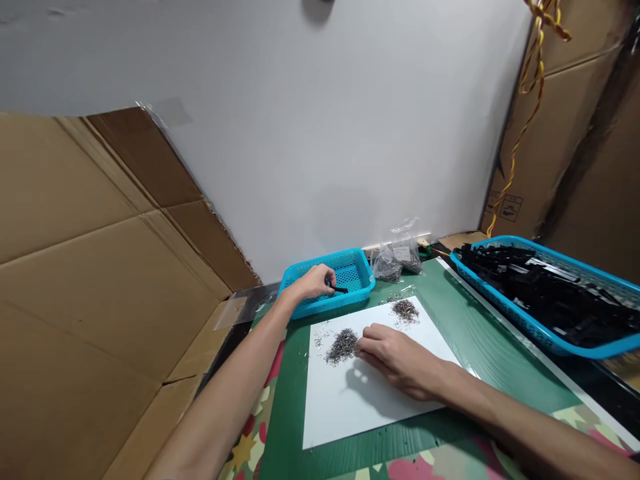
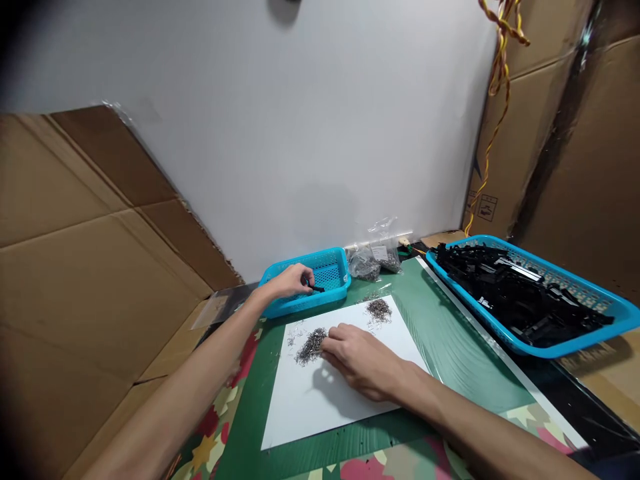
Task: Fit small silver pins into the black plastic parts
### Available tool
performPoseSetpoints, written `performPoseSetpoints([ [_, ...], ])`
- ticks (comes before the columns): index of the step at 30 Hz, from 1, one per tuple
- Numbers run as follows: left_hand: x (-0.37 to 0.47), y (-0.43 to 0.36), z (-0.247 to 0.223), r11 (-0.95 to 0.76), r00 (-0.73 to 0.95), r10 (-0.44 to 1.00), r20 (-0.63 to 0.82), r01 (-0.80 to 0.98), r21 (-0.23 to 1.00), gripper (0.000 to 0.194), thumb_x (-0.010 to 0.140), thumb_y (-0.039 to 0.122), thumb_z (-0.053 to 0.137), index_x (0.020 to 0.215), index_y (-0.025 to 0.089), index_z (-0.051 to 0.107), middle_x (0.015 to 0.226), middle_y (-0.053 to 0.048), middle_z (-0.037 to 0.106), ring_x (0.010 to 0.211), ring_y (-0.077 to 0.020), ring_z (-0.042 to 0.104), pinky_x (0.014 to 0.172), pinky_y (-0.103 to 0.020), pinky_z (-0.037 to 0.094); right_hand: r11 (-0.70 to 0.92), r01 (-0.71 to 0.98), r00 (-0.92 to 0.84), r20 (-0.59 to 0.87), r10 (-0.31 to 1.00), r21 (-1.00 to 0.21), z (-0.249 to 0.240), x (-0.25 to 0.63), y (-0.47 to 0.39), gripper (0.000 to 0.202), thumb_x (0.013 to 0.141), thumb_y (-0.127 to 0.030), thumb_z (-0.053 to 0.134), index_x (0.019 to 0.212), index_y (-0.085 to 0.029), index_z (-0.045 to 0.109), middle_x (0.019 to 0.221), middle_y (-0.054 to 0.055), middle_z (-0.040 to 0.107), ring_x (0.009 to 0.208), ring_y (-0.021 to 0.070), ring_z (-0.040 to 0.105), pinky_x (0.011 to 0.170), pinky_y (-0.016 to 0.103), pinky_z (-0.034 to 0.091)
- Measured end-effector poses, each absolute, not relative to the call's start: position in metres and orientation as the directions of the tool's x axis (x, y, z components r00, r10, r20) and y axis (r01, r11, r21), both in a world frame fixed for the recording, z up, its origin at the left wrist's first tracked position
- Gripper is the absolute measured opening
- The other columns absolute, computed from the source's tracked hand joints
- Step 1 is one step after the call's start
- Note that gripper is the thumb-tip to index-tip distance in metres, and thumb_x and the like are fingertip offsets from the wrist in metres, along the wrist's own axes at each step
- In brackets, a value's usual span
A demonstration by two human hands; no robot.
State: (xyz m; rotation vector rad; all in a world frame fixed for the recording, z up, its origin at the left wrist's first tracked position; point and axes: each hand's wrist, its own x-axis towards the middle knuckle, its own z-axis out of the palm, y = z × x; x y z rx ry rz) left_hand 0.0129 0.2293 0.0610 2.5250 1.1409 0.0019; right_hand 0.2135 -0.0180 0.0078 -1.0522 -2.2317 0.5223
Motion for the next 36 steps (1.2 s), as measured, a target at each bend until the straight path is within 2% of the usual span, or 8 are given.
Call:
performPoseSetpoints([
  [5,-0.007,0.214,0.073,-0.592,0.617,0.782,0.087,0.693,0.410,0.020,0.082,0.030,0.075,0.090,0.014,0.066,0.081,-0.002,0.063,0.075,-0.0156,0.055,0.072,-0.029,0.043,0.598,0.493,-0.316,0.510,0.800,-0.632,0.009,0.217,-0.017,0.036,0.115,-0.035,0.038,0.100,-0.018,0.065,0.109,0.010,0.059,0.098,0.0209,0.053,0.085,0.035,0.043],
  [8,-0.014,0.191,0.080,-0.578,0.533,0.809,0.247,0.645,0.499,0.029,0.088,0.032,0.067,0.111,0.015,0.066,0.089,-0.004,0.065,0.080,-0.0171,0.057,0.076,-0.031,0.043,0.562,0.472,-0.220,0.527,0.821,-0.679,0.008,0.221,-0.014,0.040,0.114,-0.039,0.037,0.093,-0.019,0.064,0.097,0.008,0.059,0.091,0.0208,0.053,0.082,0.035,0.040],
  [11,-0.017,0.151,0.079,-0.564,0.482,0.817,0.316,0.559,0.608,0.037,0.096,0.041,0.061,0.122,0.015,0.061,0.094,-0.005,0.063,0.087,-0.0183,0.059,0.077,-0.031,0.046,0.490,0.404,-0.123,0.485,0.866,-0.772,0.008,0.229,-0.007,0.046,0.113,-0.046,0.037,0.080,-0.019,0.054,0.082,0.005,0.057,0.077,0.0178,0.052,0.073,0.032,0.038],
  [17,-0.011,0.069,0.050,-0.457,0.545,0.800,0.250,0.284,0.843,0.042,0.103,0.049,0.061,0.135,0.022,0.057,0.101,-0.004,0.057,0.089,-0.0144,0.058,0.078,-0.026,0.048,0.328,0.437,-0.051,0.341,0.939,-0.838,0.013,0.264,0.008,0.052,0.112,-0.054,0.028,0.075,-0.021,0.043,0.068,0.001,0.049,0.064,0.0154,0.045,0.064,0.030,0.036],
  [20,-0.003,0.047,0.027,-0.258,0.551,0.812,0.193,0.041,0.965,0.042,0.106,0.048,0.058,0.139,0.022,0.054,0.093,-0.001,0.053,0.075,-0.0104,0.053,0.070,-0.023,0.044,0.292,0.527,-0.184,0.229,0.956,-0.798,0.017,0.284,0.011,0.043,0.107,-0.049,0.046,0.080,-0.017,0.057,0.073,0.001,0.052,0.067,0.0150,0.044,0.062,0.029,0.032],
  [24,0.005,0.033,0.004,-0.067,0.602,0.796,0.067,-0.022,0.997,0.035,0.107,0.047,0.055,0.114,0.015,0.065,0.082,-0.001,0.050,0.074,-0.0101,0.049,0.069,-0.022,0.039,0.273,0.622,-0.386,0.016,0.922,-0.734,0.017,0.299,0.009,0.019,0.091,-0.035,0.071,0.091,-0.017,0.074,0.066,-0.003,0.044,0.061,0.0128,0.038,0.058,0.029,0.025],
  [30,0.014,0.018,-0.005,-0.002,0.664,0.747,0.033,-0.048,0.999,0.036,0.104,0.049,0.062,0.101,0.014,0.062,0.085,-0.002,0.054,0.074,-0.0098,0.049,0.066,-0.022,0.038,0.223,0.700,-0.397,-0.110,0.911,-0.678,0.006,0.299,0.009,0.021,0.091,-0.033,0.070,0.103,-0.019,0.079,0.067,-0.003,0.043,0.062,0.0121,0.034,0.059,0.029,0.026],
  [36,0.021,0.007,-0.008,0.082,0.671,0.741,0.020,-0.120,0.989,0.044,0.102,0.047,0.067,0.129,0.018,0.046,0.103,-0.005,0.064,0.073,-0.0091,0.052,0.069,-0.024,0.041,0.211,0.724,-0.393,-0.142,0.908,-0.657,0.005,0.295,0.010,0.017,0.091,-0.029,0.066,0.093,-0.017,0.078,0.065,-0.002,0.046,0.062,0.0120,0.036,0.059,0.028,0.028],
])
